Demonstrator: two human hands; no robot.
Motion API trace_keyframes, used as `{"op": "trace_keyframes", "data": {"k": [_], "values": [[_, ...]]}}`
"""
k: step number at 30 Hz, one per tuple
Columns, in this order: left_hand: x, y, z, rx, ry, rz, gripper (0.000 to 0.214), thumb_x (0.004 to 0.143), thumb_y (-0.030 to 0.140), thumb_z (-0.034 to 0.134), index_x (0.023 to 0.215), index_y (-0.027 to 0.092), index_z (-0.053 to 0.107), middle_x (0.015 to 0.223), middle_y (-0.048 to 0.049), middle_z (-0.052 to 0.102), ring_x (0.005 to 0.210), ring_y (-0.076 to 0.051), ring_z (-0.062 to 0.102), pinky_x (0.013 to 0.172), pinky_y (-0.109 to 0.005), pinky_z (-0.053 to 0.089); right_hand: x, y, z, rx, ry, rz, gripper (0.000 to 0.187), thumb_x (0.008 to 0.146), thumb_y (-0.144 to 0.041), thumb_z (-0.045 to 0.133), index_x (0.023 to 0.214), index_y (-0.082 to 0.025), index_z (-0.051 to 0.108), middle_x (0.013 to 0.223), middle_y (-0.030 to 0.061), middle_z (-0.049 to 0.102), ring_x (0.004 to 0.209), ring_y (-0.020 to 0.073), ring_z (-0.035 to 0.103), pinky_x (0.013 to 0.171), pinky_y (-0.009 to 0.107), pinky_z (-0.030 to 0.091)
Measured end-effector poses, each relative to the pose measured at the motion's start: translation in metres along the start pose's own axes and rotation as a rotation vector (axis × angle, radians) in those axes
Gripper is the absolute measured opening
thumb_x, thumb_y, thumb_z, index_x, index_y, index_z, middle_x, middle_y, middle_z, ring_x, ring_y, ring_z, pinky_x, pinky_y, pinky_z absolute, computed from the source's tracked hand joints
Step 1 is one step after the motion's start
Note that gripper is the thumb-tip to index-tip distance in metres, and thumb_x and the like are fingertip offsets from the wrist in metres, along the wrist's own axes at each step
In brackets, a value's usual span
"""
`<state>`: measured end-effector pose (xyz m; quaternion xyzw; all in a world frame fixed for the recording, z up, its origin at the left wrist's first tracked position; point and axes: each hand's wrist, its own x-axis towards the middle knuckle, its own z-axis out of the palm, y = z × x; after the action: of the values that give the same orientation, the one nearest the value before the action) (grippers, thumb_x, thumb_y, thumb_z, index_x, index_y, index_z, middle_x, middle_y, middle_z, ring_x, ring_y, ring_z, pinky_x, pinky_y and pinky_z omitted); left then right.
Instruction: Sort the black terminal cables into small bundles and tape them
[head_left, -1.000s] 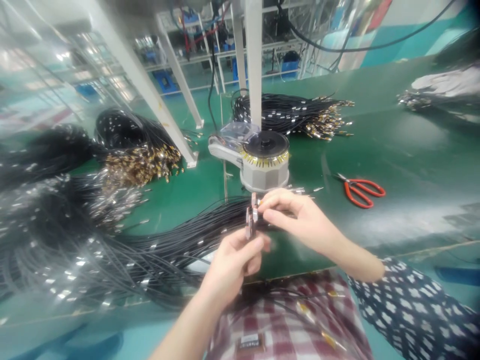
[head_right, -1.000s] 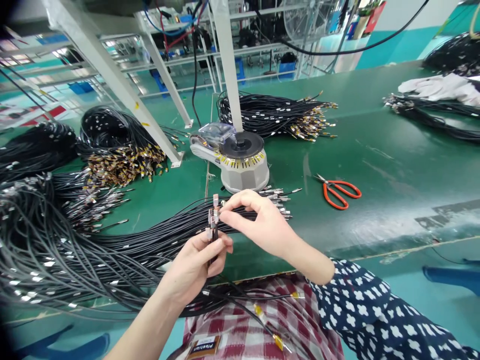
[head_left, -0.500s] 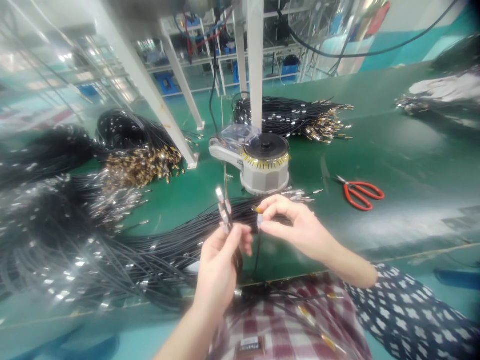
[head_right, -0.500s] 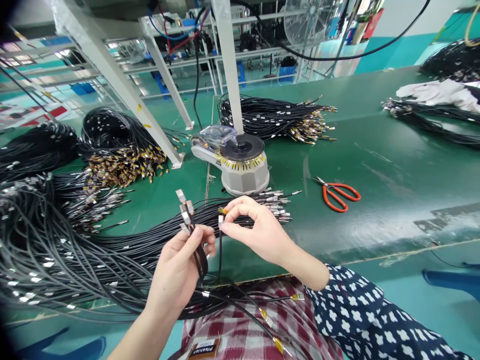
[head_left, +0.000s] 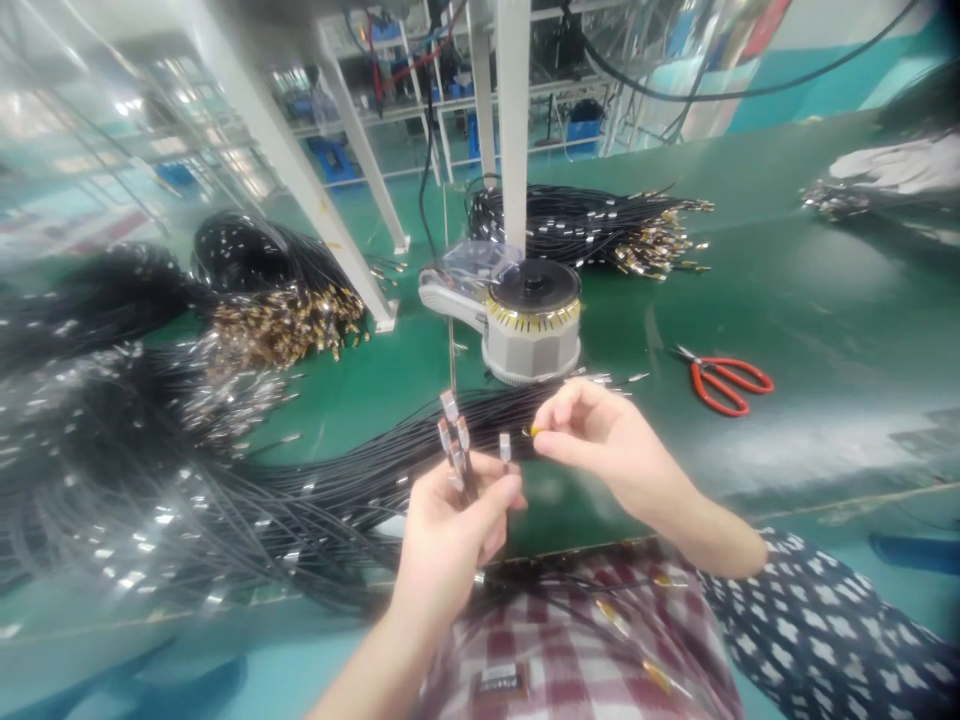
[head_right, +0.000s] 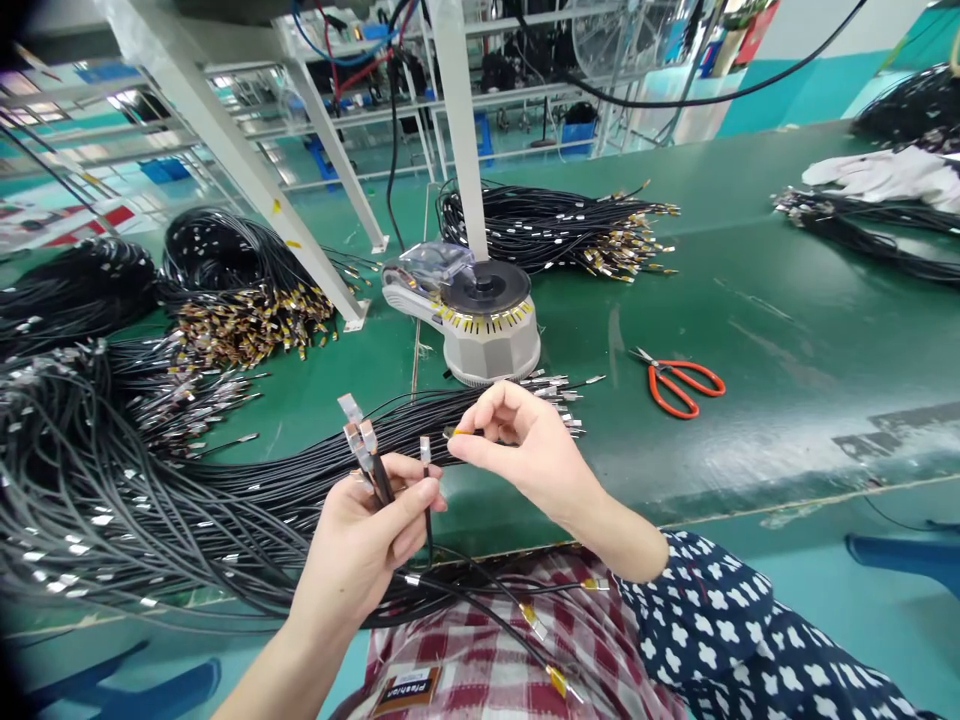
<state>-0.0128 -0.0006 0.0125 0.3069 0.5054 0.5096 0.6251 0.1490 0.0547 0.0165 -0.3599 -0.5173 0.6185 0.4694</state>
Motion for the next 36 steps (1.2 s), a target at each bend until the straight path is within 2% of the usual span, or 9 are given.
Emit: {"op": "trace_keyframes", "data": {"k": [4,8,14,28,36], "values": [[-0.001,-0.001,0.002,0.009,0.025,0.036,0.023,0.07,0.023,0.079,0.085,0.013,0.065,0.056,-0.0006,0.064,0.032,-0.002,0.037,0.033,-0.015,0.027,-0.004,0.002,0.007,0.144,-0.072,0.1,0.03,0.069,-0.022,0.078,0.073,-0.02,0.049,0.07,-0.0037,0.061,0.062,0.0098,0.055,0.061,0.025,0.044],[-0.001,-0.003,0.001,0.018,0.007,0.077,0.032,0.072,0.024,0.078,0.1,0.015,0.067,0.057,0.0016,0.063,0.032,-0.003,0.04,0.032,-0.015,0.029,-0.007,0.003,0.011,0.089,-0.063,0.113,0.03,0.069,-0.023,0.078,0.073,-0.02,0.049,0.071,-0.0033,0.062,0.063,0.0106,0.055,0.061,0.026,0.044],[-0.002,-0.006,-0.001,0.017,0.008,0.078,0.029,0.072,0.023,0.078,0.099,0.016,0.068,0.057,0.0025,0.062,0.033,-0.003,0.04,0.032,-0.015,0.029,-0.005,0.004,0.01,-0.004,-0.06,0.076,0.027,0.072,-0.021,0.076,0.074,-0.021,0.049,0.073,-0.0023,0.061,0.063,0.0122,0.056,0.062,0.029,0.044],[-0.003,-0.006,-0.001,0.042,-0.019,0.099,0.025,0.075,0.022,0.076,0.099,0.019,0.069,0.058,0.0041,0.061,0.033,-0.003,0.04,0.032,-0.016,0.03,-0.005,0.003,0.01,-0.071,-0.051,0.06,0.025,0.073,-0.021,0.075,0.074,-0.02,0.051,0.075,-0.0007,0.063,0.068,0.0135,0.055,0.064,0.03,0.043],[-0.002,-0.009,-0.002,0.062,-0.017,0.107,0.026,0.075,0.023,0.076,0.1,0.02,0.069,0.059,0.0041,0.061,0.033,-0.003,0.04,0.032,-0.017,0.029,-0.007,-0.005,0.013,-0.203,0.006,0.054,0.021,0.071,-0.015,0.071,0.071,-0.02,0.051,0.072,-0.0021,0.061,0.064,0.0118,0.05,0.063,0.028,0.039]]}}
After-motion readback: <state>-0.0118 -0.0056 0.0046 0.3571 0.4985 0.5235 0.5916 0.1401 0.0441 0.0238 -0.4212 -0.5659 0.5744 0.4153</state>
